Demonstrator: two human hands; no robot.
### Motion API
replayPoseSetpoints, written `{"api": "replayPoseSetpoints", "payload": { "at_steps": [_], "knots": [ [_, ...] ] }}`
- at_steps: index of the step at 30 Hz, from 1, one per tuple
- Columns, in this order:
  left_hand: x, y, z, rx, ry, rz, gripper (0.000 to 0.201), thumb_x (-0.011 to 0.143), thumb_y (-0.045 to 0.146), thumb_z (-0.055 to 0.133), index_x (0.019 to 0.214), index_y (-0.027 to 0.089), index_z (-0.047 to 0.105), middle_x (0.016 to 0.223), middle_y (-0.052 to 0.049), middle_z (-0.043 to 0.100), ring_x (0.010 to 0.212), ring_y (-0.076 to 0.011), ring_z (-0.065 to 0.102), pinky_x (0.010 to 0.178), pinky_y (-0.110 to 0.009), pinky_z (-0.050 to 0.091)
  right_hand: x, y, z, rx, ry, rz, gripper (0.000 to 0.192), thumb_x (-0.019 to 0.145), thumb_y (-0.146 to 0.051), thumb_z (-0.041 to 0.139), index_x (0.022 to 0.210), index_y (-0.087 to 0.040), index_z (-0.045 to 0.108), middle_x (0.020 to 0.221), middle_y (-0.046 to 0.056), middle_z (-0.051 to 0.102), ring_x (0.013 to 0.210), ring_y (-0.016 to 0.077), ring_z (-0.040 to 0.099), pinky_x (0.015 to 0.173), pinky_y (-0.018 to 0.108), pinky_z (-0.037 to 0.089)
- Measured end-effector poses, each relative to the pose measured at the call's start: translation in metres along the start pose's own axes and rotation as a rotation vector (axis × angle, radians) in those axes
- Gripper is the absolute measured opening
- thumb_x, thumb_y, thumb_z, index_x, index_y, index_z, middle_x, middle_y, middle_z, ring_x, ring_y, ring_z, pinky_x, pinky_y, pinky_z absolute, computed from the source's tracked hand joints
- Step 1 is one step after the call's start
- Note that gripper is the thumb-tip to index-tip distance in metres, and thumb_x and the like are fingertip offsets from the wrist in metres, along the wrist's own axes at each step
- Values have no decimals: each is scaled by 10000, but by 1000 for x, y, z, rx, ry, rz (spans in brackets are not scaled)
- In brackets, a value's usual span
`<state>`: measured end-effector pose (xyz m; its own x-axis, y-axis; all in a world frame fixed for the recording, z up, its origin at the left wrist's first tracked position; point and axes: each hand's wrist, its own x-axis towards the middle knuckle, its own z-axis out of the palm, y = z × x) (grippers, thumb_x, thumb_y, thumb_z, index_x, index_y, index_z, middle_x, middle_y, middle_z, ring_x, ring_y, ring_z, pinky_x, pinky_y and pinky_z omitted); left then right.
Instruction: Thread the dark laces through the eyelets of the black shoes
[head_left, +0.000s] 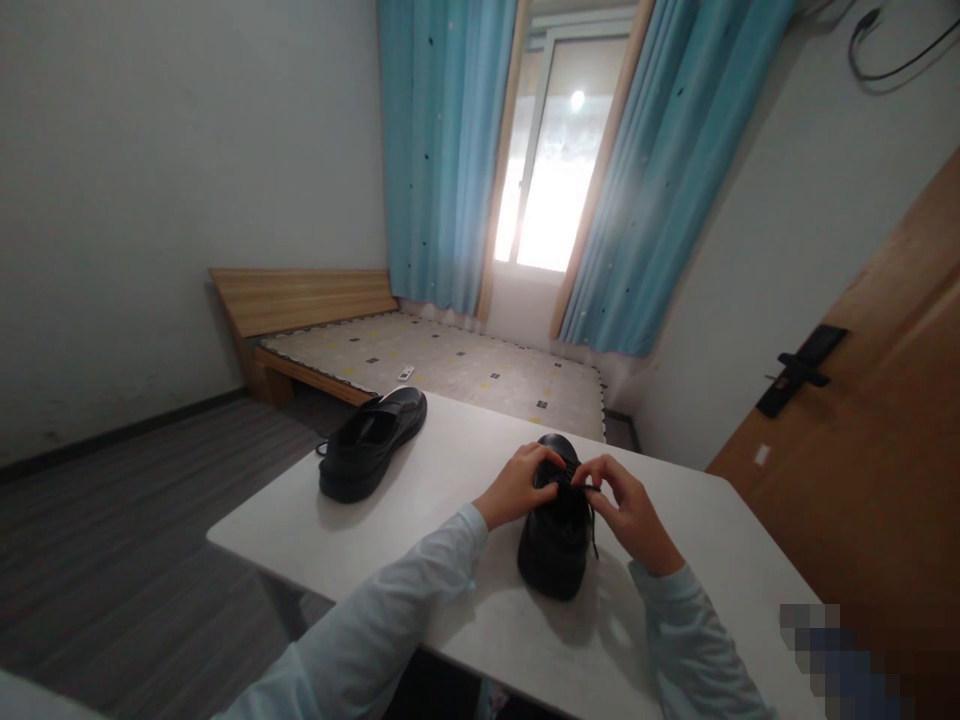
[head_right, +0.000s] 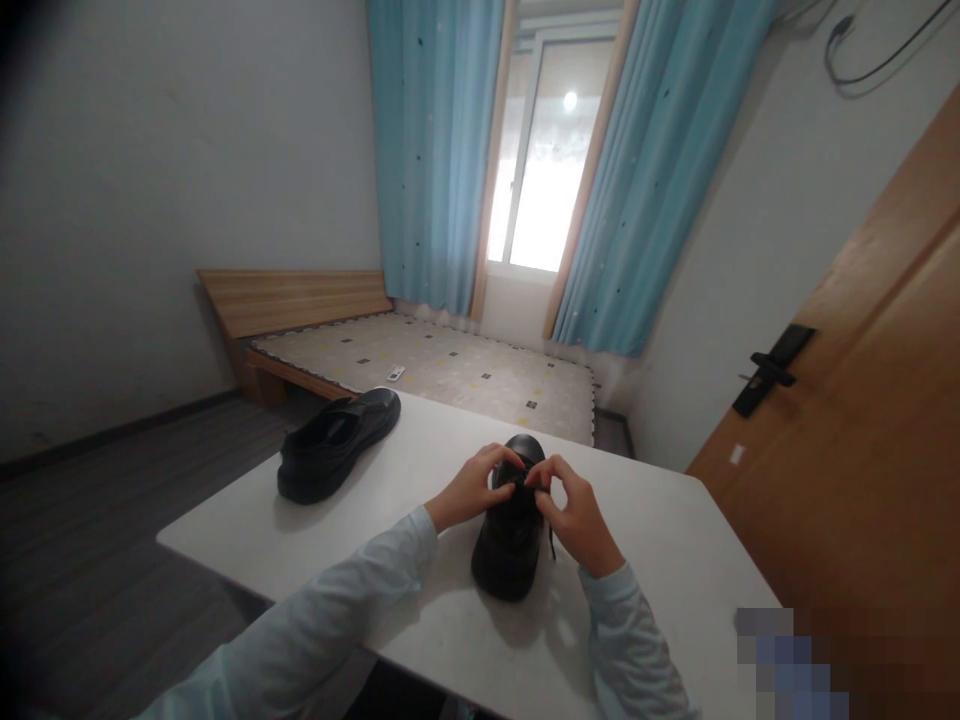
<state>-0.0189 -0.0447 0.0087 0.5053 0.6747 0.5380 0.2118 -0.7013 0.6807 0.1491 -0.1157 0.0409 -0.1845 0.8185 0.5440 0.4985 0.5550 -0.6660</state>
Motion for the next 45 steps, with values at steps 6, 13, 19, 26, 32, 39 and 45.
{"api": "replayPoseSetpoints", "payload": {
  "at_steps": [6, 13, 19, 26, 32, 39, 45],
  "knots": [
    [-1, -4, 2, 7, -1, 1, 293, 656, 128, 609, 943, 180, 581, 982, -48, 587, 989, -212, 515, 906, -354, 412, -2, -2, -6, 309, 43, 33, 125, 801, -228, 524, 729, -227, 421, 583, -37, 560, 587, 146, 542, 868, 416, 437],
    [-2, -4, -1, -7, -2, 29, 290, 680, 174, 638, 965, 187, 587, 988, -45, 569, 972, -196, 522, 892, -333, 420, -3, -7, -16, 591, 181, 72, 325, 862, -439, 354, 765, -210, 563, 455, -33, 498, 409, 147, 485, 641, 400, 507],
    [-3, -3, -3, 48, -40, 82, 214, 710, 257, 671, 921, 226, 654, 1074, -61, 527, 1065, -214, 474, 972, -358, 373, 2, 12, -11, 229, 267, 257, 247, 784, -427, 570, 708, -193, 549, 504, -34, 517, 445, 125, 502, 521, 299, 495],
    [-3, -7, -4, 157, -121, 156, 195, 784, 411, 596, 845, 246, 680, 1071, -65, 493, 1050, -225, 411, 976, -385, 341, 4, 34, 5, -100, 171, 276, 303, 726, -467, 621, 721, -164, 626, 717, 59, 652, 652, 184, 606, 586, 311, 509],
    [-2, 1, -4, 136, -131, 107, 346, 852, 404, 490, 640, 176, 641, 856, -57, 461, 899, -197, 421, 876, -359, 373, 6, 36, 8, -91, 140, 287, 341, 702, -498, 634, 709, -157, 621, 735, 59, 635, 659, 178, 596, 571, 300, 499],
    [2, -4, 1, -60, 68, -55, 190, 828, 328, 537, 755, 166, 603, 797, -15, 493, 785, -137, 498, 754, -279, 440, 7, 42, 10, -113, 160, 283, 377, 681, -538, 635, 652, -163, 613, 665, 52, 625, 635, 189, 590, 583, 313, 482],
    [1, -11, 3, -27, 50, -91, 161, 743, 275, 631, 878, 188, 619, 889, -31, 540, 862, -160, 531, 777, -298, 472, 9, 46, 7, -115, 123, 272, 353, 679, -516, 642, 653, -164, 629, 669, 56, 635, 657, 203, 598, 616, 329, 479]
  ]
}}
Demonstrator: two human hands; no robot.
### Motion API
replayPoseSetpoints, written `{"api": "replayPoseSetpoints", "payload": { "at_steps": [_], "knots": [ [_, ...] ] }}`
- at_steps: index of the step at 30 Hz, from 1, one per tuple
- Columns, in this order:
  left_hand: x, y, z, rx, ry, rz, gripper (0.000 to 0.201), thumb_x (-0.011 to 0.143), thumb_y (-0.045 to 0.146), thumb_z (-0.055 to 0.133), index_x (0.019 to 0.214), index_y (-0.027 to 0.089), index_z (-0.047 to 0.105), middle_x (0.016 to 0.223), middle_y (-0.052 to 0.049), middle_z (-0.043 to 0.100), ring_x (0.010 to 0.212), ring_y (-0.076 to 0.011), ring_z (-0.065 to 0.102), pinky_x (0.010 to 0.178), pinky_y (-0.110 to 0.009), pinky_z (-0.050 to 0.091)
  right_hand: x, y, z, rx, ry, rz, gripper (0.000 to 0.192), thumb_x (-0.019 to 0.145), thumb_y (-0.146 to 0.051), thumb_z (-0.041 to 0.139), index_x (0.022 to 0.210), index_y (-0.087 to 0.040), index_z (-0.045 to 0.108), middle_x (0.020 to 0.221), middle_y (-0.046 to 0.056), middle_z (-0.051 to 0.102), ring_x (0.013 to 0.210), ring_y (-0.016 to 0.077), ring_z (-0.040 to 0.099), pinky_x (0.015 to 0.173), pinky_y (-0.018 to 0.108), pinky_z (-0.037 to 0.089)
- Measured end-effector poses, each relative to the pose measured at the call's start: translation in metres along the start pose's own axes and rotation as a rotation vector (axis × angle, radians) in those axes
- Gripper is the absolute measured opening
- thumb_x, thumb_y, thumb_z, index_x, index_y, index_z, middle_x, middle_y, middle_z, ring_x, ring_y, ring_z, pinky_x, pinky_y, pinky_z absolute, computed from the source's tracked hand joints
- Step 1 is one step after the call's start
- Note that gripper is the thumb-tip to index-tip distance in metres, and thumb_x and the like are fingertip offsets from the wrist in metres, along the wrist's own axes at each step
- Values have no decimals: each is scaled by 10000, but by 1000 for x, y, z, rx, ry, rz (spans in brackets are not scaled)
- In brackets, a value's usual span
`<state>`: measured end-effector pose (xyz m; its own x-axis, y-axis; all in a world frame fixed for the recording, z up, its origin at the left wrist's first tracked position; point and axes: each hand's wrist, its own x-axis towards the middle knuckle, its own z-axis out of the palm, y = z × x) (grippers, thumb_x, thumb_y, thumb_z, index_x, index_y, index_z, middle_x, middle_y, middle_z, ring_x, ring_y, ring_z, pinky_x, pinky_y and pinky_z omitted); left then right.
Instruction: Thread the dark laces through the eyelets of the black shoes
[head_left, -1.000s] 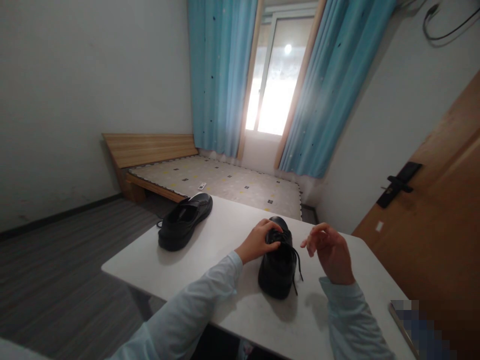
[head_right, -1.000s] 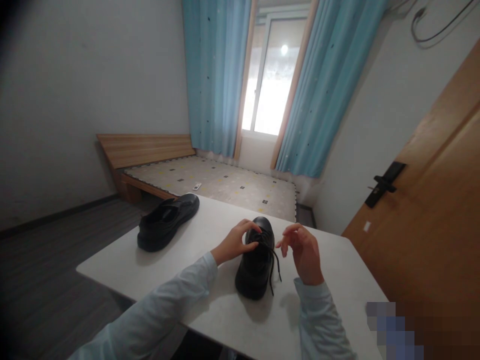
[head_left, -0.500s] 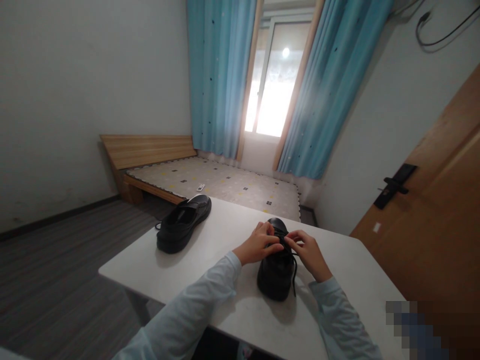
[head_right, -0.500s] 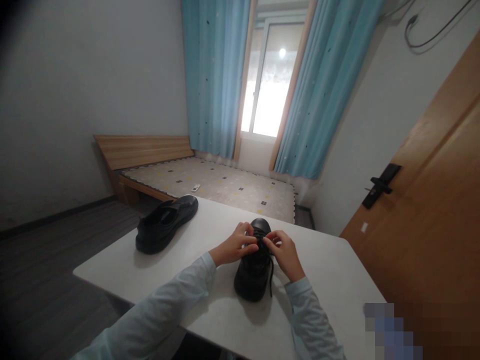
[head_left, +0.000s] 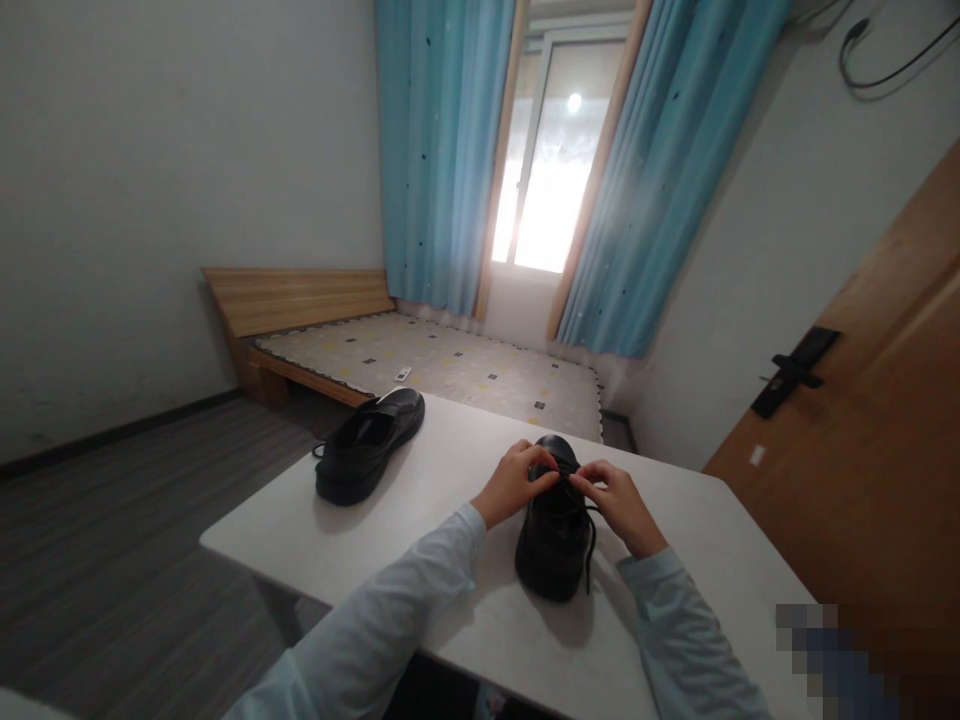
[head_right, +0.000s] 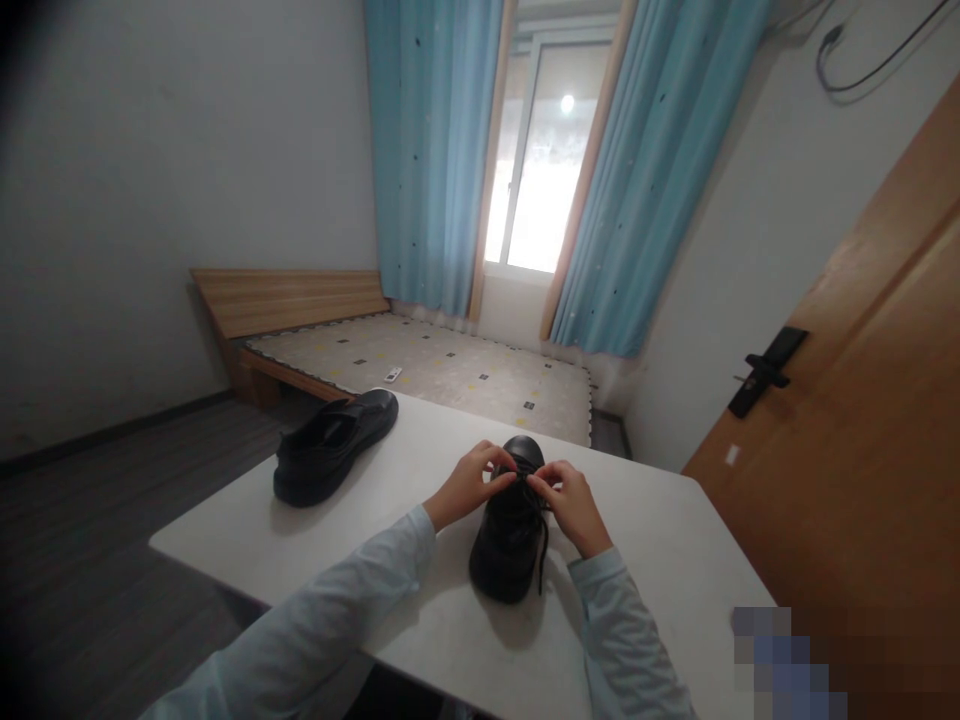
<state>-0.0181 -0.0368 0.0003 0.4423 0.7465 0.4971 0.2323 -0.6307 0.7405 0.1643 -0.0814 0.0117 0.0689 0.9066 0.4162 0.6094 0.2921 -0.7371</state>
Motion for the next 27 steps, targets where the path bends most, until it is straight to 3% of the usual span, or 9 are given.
{"api": "replayPoseSetpoints", "payload": {
  "at_steps": [8, 15, 27],
  "knots": [
    [-1, 1, 1, 20, 0, -21, 216, 695, 256, 665, 894, 187, 619, 926, -47, 540, 933, -194, 513, 845, -353, 461, 2, -3, 0, -12, 32, -4, 354, 718, -521, 585, 653, -173, 594, 687, 60, 615, 672, 213, 587, 602, 335, 469],
    [-2, 1, 1, 26, 0, -15, 209, 700, 253, 657, 894, 185, 616, 930, -50, 536, 944, -198, 510, 858, -355, 453, 1, -2, 2, -46, 2, 31, 346, 680, -514, 639, 684, -169, 610, 704, 58, 620, 648, 204, 581, 604, 334, 458],
    [-1, 0, 3, 53, 3, -3, 197, 713, 254, 645, 896, 189, 610, 932, -53, 535, 958, -208, 502, 864, -360, 448, 7, -1, 9, -60, 44, 3, 289, 727, -463, 546, 651, -184, 551, 677, 48, 582, 649, 194, 540, 627, 330, 421]
  ]
}}
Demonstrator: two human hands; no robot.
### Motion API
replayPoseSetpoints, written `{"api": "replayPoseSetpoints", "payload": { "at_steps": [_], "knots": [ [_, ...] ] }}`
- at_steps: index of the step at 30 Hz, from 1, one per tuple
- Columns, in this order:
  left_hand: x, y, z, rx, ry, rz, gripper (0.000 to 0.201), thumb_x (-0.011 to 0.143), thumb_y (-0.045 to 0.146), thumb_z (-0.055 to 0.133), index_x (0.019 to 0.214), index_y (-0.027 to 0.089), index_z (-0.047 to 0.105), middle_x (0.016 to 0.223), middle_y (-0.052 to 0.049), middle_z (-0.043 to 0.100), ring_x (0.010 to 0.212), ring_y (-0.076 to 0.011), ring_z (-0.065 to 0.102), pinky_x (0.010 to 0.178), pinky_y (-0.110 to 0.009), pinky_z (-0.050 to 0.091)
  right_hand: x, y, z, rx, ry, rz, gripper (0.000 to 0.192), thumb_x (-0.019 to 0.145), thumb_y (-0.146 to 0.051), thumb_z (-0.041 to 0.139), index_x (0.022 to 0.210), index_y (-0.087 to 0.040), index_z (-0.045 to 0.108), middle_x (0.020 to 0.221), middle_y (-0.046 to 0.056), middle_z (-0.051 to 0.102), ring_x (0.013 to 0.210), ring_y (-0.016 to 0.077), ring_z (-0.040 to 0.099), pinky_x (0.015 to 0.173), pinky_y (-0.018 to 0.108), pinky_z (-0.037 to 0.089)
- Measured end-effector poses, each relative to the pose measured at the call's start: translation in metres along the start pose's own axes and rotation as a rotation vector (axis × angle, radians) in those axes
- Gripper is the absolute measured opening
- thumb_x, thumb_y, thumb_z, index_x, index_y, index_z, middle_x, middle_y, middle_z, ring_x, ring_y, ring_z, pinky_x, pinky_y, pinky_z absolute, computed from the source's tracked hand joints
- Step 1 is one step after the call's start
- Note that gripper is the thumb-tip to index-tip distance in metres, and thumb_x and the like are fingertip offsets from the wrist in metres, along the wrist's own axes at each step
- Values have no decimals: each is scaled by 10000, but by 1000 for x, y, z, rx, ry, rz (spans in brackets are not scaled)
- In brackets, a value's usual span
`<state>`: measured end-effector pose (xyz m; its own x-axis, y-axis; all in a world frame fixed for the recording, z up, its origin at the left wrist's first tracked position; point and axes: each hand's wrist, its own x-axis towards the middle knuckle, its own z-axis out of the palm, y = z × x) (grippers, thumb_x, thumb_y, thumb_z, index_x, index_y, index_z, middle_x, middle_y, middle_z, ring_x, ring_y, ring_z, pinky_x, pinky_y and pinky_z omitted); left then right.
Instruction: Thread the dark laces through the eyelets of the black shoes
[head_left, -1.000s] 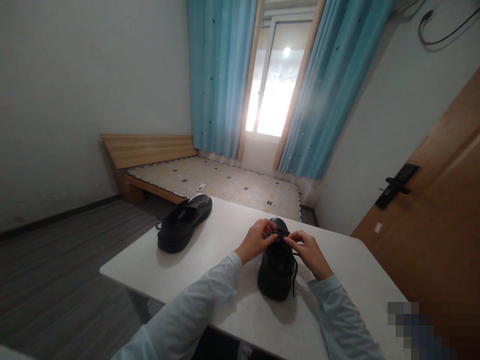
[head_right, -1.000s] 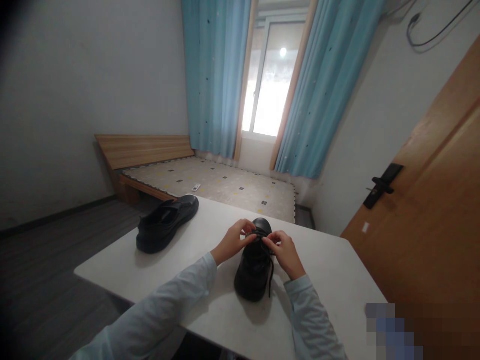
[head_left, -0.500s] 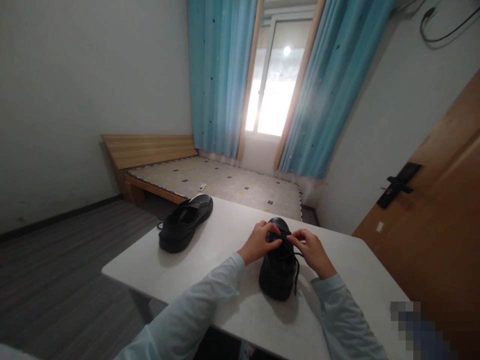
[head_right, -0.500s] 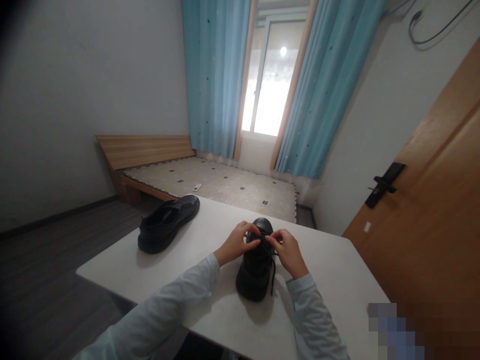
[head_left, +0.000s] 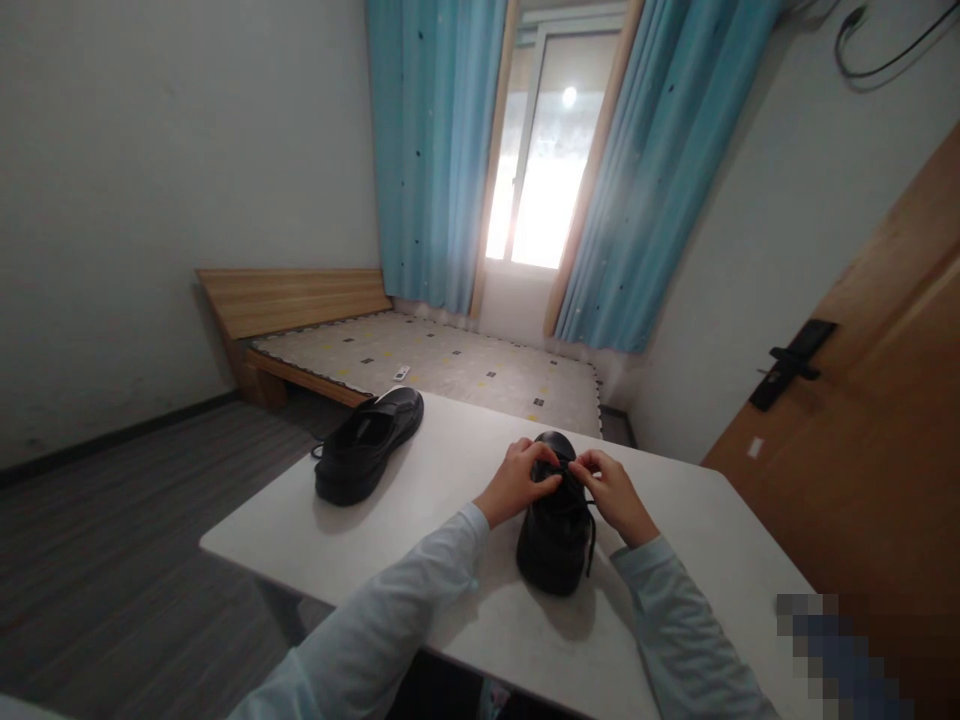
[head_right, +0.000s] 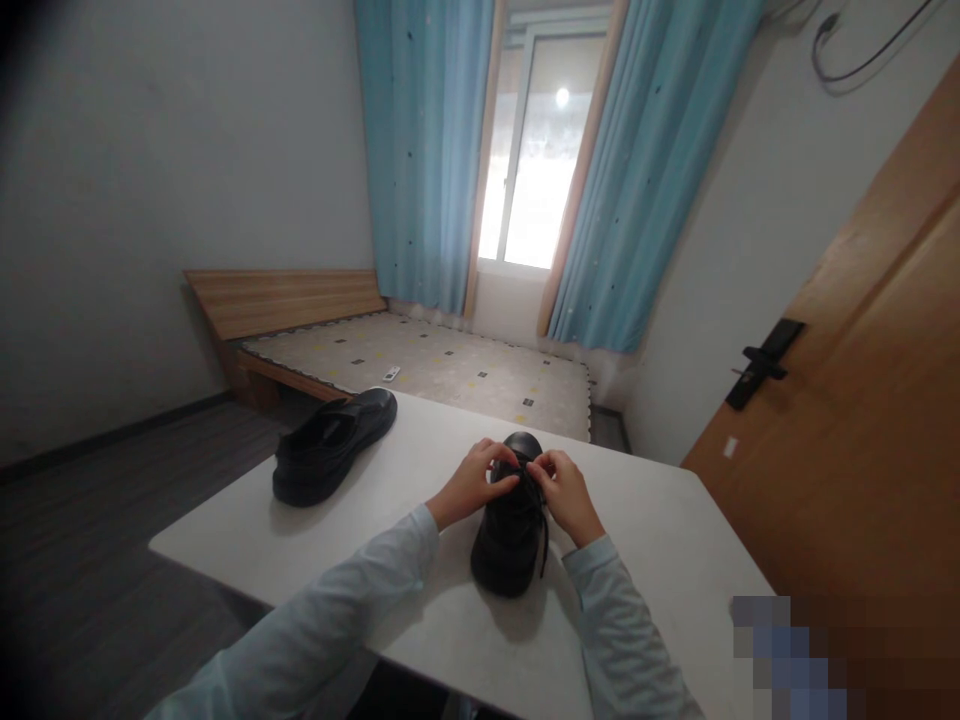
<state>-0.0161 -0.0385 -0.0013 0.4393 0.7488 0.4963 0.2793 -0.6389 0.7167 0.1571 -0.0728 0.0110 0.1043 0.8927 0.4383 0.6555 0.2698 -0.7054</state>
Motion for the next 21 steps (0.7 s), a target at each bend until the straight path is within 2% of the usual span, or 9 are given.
{"api": "replayPoseSetpoints", "payload": {
  "at_steps": [13, 18, 21],
  "knots": [
    [0, 1, 0, 26, 3, 17, 200, 724, 260, 635, 908, 190, 604, 929, -49, 542, 944, -206, 499, 879, -357, 427, 1, -2, 0, 154, -1, 33, 270, 747, -435, 580, 651, -186, 534, 636, 37, 611, 618, 178, 552, 597, 303, 429],
    [0, 0, 0, 25, 6, 17, 201, 729, 266, 632, 914, 195, 600, 930, -46, 542, 941, -201, 499, 883, -353, 424, 2, -1, 1, 262, -17, 59, 304, 720, -465, 620, 646, -183, 533, 609, 24, 588, 593, 164, 539, 575, 294, 432],
    [0, -1, 1, 31, 0, 5, 205, 728, 271, 634, 915, 194, 603, 929, -47, 540, 943, -201, 499, 887, -357, 421, 1, -6, -1, 383, -41, 109, 314, 690, -467, 659, 706, -170, 562, 635, 16, 590, 618, 155, 546, 596, 289, 437]
  ]
}}
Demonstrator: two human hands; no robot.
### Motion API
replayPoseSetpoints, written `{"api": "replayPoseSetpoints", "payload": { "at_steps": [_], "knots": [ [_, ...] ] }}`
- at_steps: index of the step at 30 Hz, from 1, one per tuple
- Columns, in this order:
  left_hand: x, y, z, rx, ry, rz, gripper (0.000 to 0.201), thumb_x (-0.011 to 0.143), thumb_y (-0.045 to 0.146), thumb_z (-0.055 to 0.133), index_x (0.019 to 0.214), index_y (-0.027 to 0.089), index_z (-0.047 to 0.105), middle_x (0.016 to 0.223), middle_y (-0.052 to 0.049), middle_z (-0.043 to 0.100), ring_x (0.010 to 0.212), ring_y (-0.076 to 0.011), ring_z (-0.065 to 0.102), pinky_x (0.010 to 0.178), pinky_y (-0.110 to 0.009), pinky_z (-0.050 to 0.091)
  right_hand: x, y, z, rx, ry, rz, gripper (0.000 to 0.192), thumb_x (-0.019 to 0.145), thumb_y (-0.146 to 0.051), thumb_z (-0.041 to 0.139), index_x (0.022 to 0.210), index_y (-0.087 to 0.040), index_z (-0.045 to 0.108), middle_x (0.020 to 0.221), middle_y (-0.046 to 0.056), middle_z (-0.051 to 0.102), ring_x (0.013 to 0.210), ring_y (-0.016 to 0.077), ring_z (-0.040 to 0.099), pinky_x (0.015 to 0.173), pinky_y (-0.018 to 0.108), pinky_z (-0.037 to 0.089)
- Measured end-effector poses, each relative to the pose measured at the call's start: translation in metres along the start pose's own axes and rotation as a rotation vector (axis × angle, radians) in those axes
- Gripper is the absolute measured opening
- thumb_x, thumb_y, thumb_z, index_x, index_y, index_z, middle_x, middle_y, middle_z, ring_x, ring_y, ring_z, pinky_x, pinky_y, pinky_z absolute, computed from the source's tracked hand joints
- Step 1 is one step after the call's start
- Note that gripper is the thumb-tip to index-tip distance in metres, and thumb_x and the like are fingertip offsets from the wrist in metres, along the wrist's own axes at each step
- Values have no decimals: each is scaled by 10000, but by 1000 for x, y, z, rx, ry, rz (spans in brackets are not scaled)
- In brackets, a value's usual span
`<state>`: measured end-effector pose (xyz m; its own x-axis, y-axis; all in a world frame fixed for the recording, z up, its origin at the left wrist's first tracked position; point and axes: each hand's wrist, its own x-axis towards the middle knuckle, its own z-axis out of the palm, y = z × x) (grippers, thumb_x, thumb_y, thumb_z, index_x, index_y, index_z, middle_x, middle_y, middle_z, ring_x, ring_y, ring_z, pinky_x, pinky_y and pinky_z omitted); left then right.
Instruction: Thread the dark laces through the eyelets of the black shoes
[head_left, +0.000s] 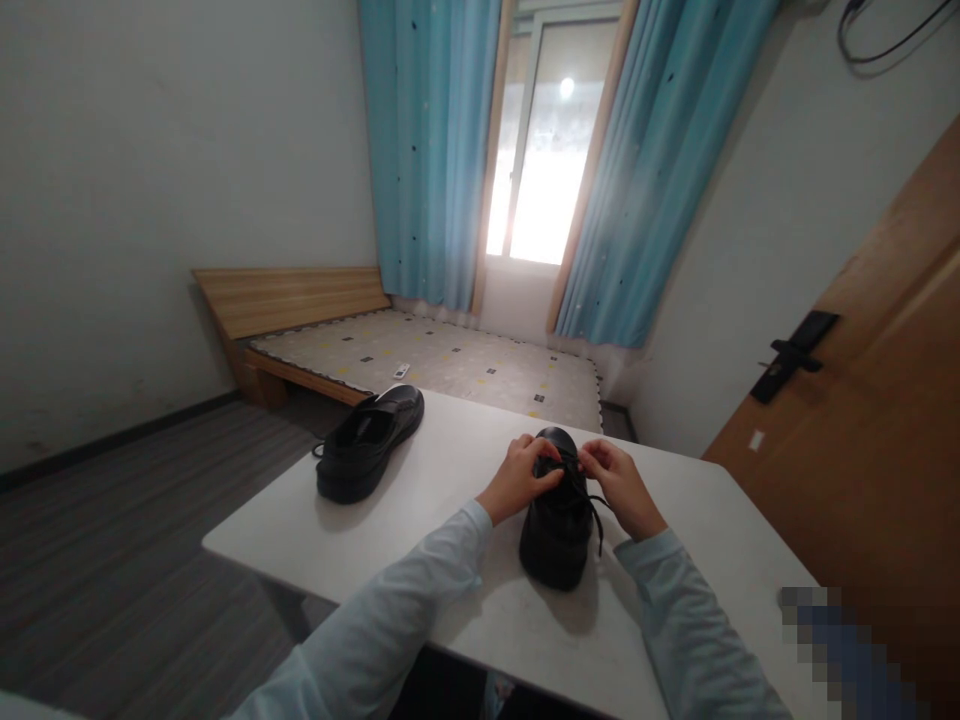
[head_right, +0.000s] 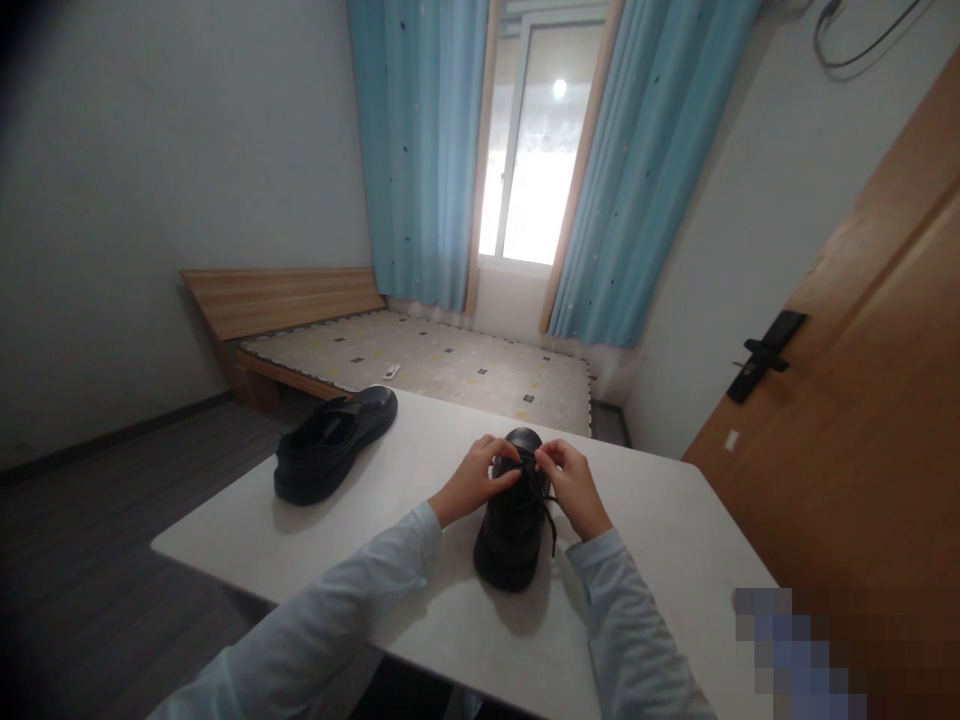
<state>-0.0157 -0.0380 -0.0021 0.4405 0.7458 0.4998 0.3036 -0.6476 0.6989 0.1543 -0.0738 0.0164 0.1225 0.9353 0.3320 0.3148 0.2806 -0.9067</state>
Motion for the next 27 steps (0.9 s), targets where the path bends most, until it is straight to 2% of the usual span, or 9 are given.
{"api": "replayPoseSetpoints", "payload": {
  "at_steps": [5, 18, 23, 27],
  "knots": [
    [0, 0, 0, -1, 0, -4, 211, 725, 269, 638, 921, 197, 607, 936, -47, 536, 953, -200, 497, 895, -357, 419, -7, -11, -3, 190, -22, 118, 413, 595, -390, 761, 887, -177, 561, 640, -16, 610, 608, 138, 558, 598, 275, 429],
    [0, 1, 0, -15, -14, -16, 202, 728, 269, 631, 919, 207, 611, 950, -48, 526, 977, -204, 494, 869, -351, 447, -12, -20, -13, 516, 41, 75, 273, 639, -274, 751, 849, -221, 585, 726, -17, 632, 701, 145, 625, 758, 334, 503],
    [0, 1, 0, -25, -17, -13, 207, 727, 268, 631, 923, 205, 611, 956, -51, 528, 977, -206, 495, 871, -354, 448, -12, -23, -18, 515, 129, 8, 241, 662, -277, 716, 854, -241, 574, 747, -19, 617, 687, 144, 613, 798, 417, 516],
    [0, 0, 1, -27, -21, -13, 203, 733, 272, 627, 925, 208, 610, 957, -51, 528, 975, -207, 496, 876, -360, 447, -11, -23, -22, 432, 227, -26, 248, 648, -302, 716, 844, -244, 576, 803, -7, 594, 712, 142, 588, 777, 418, 535]
  ]
}}
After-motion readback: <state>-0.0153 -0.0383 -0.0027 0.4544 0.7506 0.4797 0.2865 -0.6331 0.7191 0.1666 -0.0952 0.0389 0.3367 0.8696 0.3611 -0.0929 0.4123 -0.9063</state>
